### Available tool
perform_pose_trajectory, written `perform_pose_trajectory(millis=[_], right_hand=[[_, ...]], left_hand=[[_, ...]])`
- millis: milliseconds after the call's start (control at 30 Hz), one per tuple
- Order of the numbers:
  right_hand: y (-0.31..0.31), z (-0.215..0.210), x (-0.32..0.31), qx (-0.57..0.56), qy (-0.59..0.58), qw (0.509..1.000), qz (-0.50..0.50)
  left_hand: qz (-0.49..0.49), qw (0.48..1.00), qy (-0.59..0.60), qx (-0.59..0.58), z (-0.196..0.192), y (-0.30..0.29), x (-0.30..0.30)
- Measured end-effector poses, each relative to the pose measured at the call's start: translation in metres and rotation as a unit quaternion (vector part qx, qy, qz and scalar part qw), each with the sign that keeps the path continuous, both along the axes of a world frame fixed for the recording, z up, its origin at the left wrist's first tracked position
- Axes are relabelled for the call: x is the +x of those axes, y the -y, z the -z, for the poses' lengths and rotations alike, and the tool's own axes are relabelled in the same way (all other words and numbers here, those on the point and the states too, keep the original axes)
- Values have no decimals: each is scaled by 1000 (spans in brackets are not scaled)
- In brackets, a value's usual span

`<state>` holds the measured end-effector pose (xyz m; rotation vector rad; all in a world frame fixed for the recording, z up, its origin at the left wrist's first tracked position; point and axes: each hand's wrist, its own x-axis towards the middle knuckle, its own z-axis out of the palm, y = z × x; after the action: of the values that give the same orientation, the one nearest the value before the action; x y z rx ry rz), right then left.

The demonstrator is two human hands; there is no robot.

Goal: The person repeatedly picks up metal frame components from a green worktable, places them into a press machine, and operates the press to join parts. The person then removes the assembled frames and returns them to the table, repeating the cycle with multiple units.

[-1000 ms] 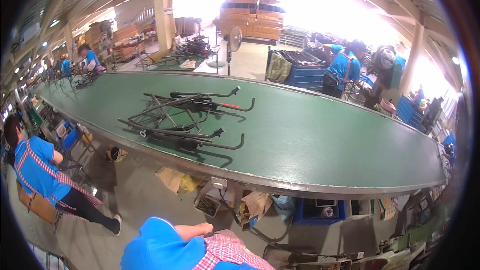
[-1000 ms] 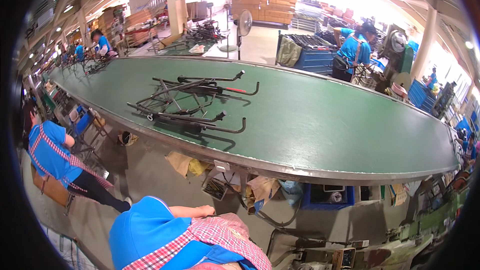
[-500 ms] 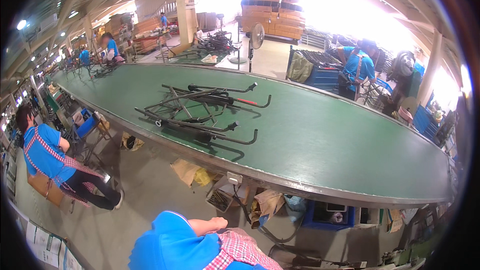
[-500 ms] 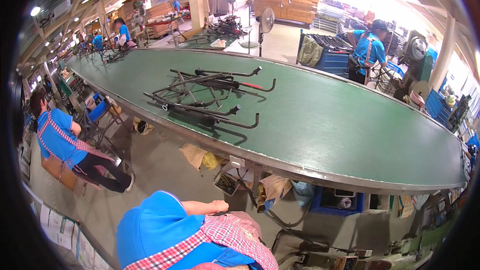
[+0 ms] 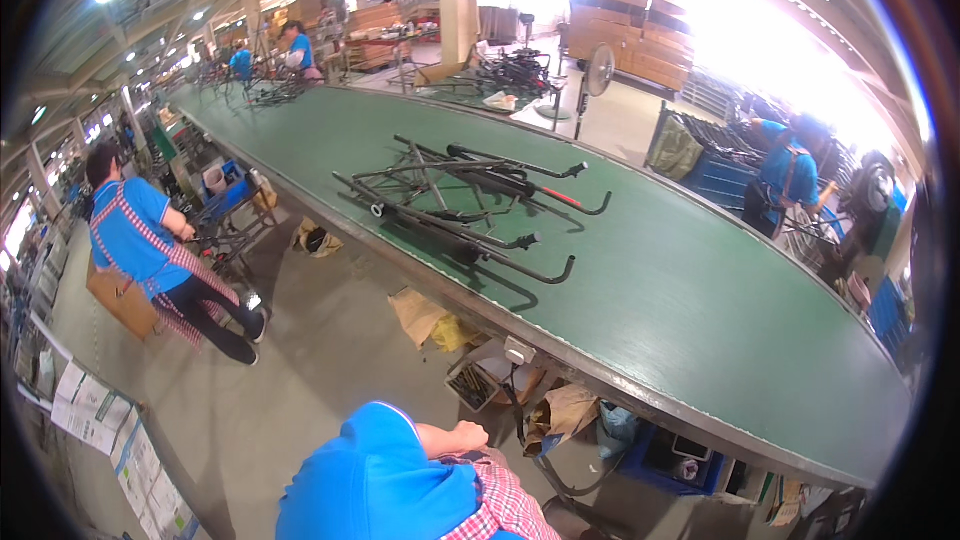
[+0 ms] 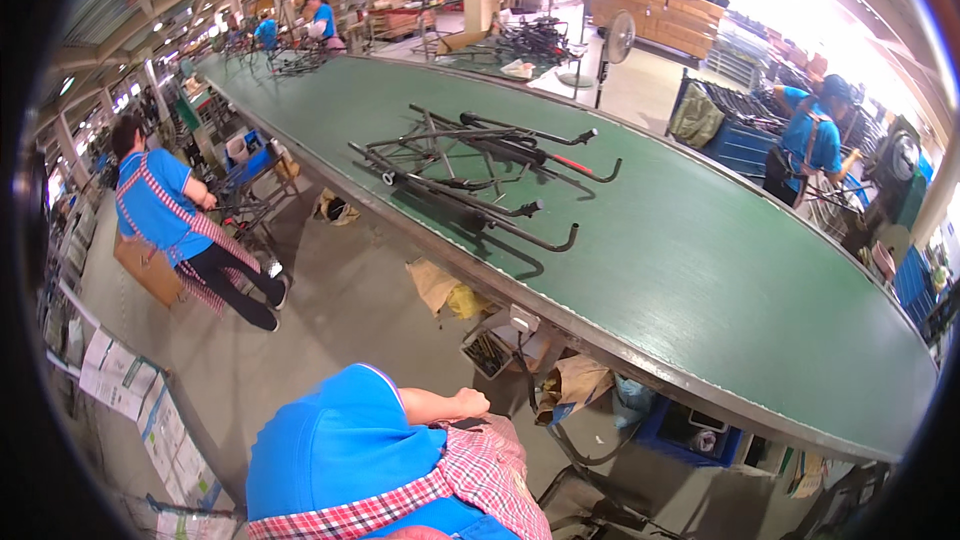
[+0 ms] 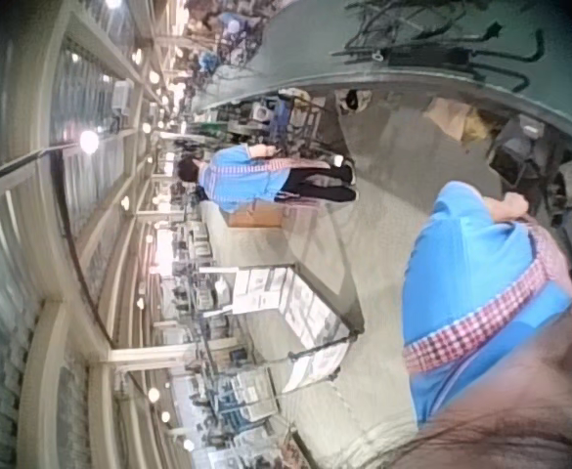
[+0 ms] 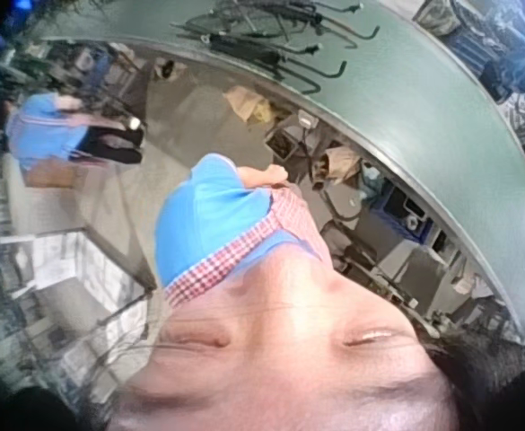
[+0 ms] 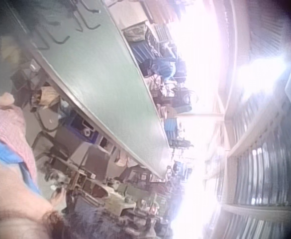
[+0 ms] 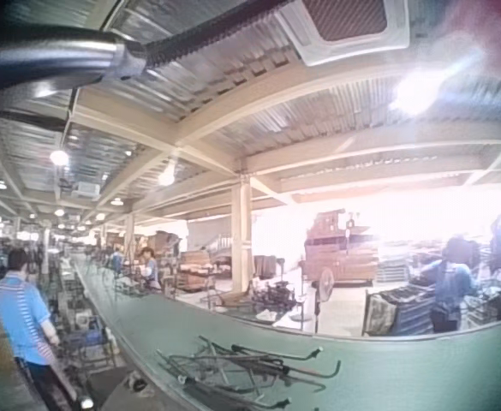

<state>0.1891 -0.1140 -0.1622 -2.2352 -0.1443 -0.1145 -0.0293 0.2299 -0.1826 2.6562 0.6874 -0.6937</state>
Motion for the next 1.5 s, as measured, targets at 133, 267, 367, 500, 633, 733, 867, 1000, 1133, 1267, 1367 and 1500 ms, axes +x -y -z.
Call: perform_pose_trajectory(millis=[133,267,367,500,633,733,867,1000,1133,1267,1367,1500], right_hand=[[-8,-4,1,1,-2,1000,-16],[-10,-6,4,-4,0,1000,-16],[-12,-6,4,-3,1,1000,-18],[-16,-4,4,-4,0,1000,-22],[-16,-3,5,-4,1,1000,-22],[-12,-2,6,0,3,1000,-16],[-14,-1,3,6,8,1000,-19],[-6,3,-7,5,5,1000,-6],[18,6,-18,3,8,1000,20],[41,10,-32,23,4,999,33],[66,2,-47,33,11,997,68],[72,13,-63,71,17,994,83]], left_hand=[[-73,997,-5,-36,26,2,-4],[-54,996,-19,-73,12,2,-1],[-65,994,-22,-79,10,2,0],[-104,989,-18,-104,14,-5,-12],[-121,986,-15,-113,15,-6,-10],[-105,986,-20,-129,8,-7,-2],[-140,958,218,-123,-29,-18,40],[-52,777,615,-121,-245,-48,124],[104,573,811,59,-477,-50,97],[219,363,893,152,-558,-33,36],[242,274,926,91,-556,-25,42],[254,234,938,41,-556,-13,48]])
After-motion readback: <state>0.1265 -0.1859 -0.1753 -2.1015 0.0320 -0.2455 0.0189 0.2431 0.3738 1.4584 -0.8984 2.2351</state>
